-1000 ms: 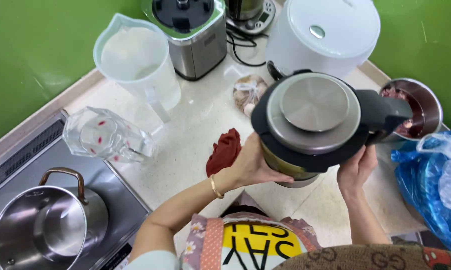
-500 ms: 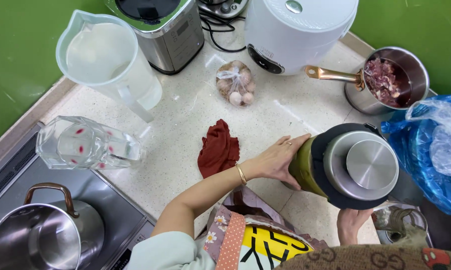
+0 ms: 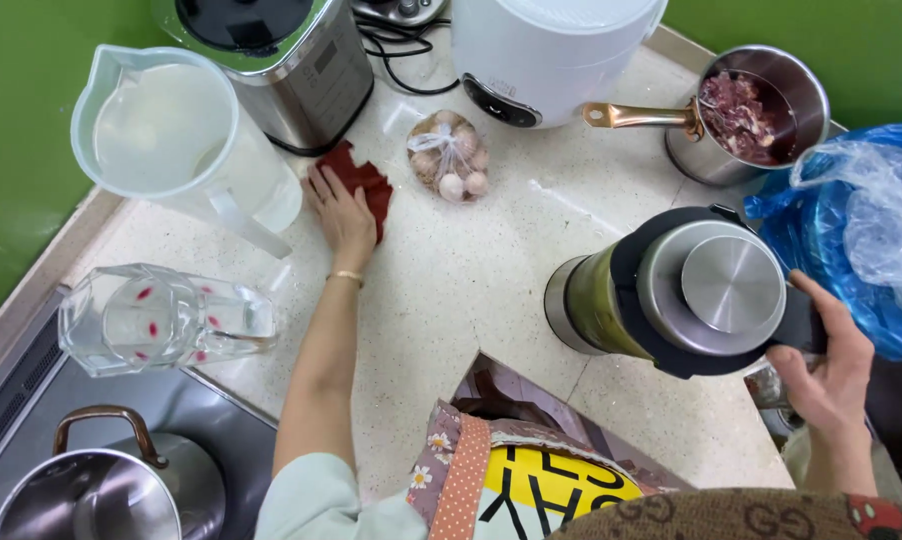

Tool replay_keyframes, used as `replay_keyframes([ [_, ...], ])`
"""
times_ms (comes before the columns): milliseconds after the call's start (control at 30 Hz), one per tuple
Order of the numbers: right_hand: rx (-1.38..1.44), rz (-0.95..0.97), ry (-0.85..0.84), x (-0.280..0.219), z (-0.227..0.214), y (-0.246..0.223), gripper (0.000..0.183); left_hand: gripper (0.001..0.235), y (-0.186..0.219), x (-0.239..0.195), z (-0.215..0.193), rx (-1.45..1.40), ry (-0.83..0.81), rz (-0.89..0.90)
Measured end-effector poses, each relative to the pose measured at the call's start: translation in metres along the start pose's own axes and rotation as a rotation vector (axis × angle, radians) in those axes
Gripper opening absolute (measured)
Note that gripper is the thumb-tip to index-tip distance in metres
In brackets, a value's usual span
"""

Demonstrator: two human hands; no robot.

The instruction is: Straining a green blended liquid through a cloth filter into a small pot in the kitchen sink.

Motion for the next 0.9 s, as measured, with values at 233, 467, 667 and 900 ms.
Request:
replay_keyframes([
  [233,0.000,0.156,0.200,-0.058,0.017,0.000,0.078,0.056,0.064,-0.011,0.036,0.071,-0.183,0.272],
  [467,-0.342,0.551,0.255,-0.076,0.039,-0.101,0.080,0.033,0.167,-0.197,-0.077,-0.554,-0.374,0.548],
  [667,-0.416,0.245,0.190,-0.052,0.032,-0.120,0.108,0.055,0.280,-0.327,-0.147,-1.103,-1.068,0.887],
  [900,-0.228,-0.012,-0.136,-0.043,0.014,-0.098,0.099,0.041,0.288,-0.410,-0.024,-1.139,-0.912,0.804],
])
Point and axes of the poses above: each hand's wrist, its own x-axis towards the middle knuckle, its own z-axis out of the palm, y = z × x, the point moved 3 cm from there along x, towards the middle knuckle, and after that the axes turned 8 degrees about -z, right-handed, at the moved point
